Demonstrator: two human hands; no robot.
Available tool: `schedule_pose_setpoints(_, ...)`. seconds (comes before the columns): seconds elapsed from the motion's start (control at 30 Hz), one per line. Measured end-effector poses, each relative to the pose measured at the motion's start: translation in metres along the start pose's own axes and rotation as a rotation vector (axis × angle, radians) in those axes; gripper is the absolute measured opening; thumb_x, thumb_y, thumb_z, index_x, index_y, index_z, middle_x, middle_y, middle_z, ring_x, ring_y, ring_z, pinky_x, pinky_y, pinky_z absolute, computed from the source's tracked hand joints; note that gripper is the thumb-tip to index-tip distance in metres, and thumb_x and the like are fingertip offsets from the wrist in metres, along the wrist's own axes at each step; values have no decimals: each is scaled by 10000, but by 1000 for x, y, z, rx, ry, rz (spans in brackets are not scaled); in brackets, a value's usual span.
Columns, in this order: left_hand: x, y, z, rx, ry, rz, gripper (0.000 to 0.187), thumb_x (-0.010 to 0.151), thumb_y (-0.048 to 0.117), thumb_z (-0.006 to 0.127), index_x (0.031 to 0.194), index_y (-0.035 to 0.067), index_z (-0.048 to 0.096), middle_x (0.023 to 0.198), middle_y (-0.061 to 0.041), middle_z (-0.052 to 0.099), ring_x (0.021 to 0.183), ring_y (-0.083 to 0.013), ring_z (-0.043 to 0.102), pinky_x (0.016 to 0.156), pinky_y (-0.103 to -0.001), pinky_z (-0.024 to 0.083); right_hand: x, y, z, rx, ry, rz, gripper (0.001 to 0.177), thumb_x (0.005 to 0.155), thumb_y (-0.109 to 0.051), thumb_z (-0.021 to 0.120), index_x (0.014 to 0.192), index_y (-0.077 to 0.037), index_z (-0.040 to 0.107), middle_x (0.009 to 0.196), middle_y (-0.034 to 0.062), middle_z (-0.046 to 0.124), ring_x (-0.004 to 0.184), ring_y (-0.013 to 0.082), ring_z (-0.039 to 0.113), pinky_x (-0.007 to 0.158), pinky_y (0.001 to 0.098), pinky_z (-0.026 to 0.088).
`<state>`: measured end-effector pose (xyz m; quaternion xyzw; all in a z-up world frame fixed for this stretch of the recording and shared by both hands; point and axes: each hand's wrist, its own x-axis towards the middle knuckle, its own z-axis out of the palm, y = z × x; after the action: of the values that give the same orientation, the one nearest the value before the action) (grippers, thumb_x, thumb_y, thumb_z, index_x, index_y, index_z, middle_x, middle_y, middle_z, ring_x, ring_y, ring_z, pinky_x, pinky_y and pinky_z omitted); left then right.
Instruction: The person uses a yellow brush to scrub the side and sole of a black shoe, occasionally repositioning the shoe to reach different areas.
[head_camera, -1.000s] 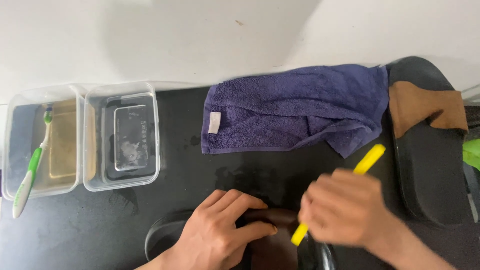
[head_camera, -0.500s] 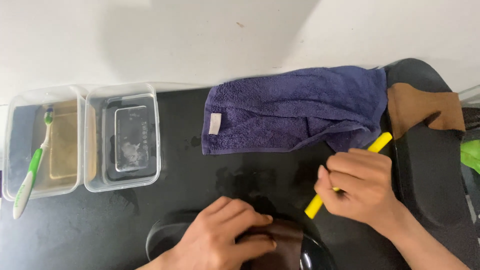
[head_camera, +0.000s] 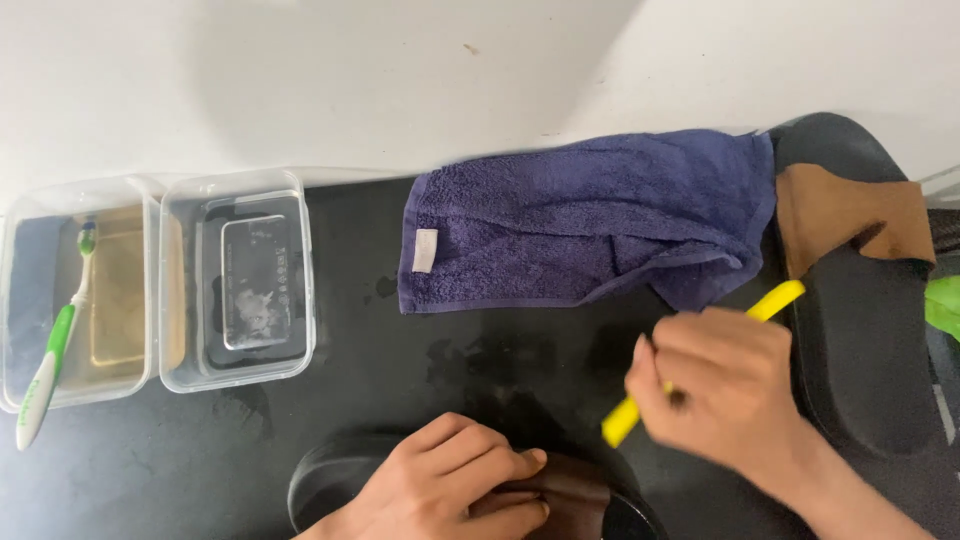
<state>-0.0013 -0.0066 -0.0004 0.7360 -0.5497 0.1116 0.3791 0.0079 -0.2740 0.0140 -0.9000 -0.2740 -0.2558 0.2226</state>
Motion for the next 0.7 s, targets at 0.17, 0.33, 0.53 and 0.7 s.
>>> schedule_pose_setpoints(0.17,3,-1,-4,-15,-32,-22,173,1066,45,617,943,140,695,1113,-96,693,878,-227,641,777,-324,485,-1,-34,0,399,-102,-58,465,857,-12,601,524,-124,297,523,10,311,405,175,283,431,348,225)
schedule_pose_setpoints(0.33,-5,3,3,110,-64,36,112,1043,18,643,1006,110,694,1172,-147,725,916,-237,656,809,-344,536,-5,-15,7,140,-63,-5,456,894,-33,537,510,-123,309,521,6,271,405,169,262,393,309,286)
schedule_pose_setpoints(0.53,-6,3,4,-34,-83,-34,198,1078,125,698,1153,-58,709,990,-69,676,898,-173,648,824,-312,538,-5,-31,7,357,-144,32,470,865,-21,607,484,-107,346,489,13,292,393,167,277,401,317,261)
schedule_pose_setpoints(0.7,-10,2,8,37,-99,-4,249,1091,156,673,1171,-76,718,1015,-78,700,887,-179,644,818,-319,544,-11,-24,14,191,-98,64,474,851,-14,614,483,-123,336,499,-9,317,397,129,286,401,272,261)
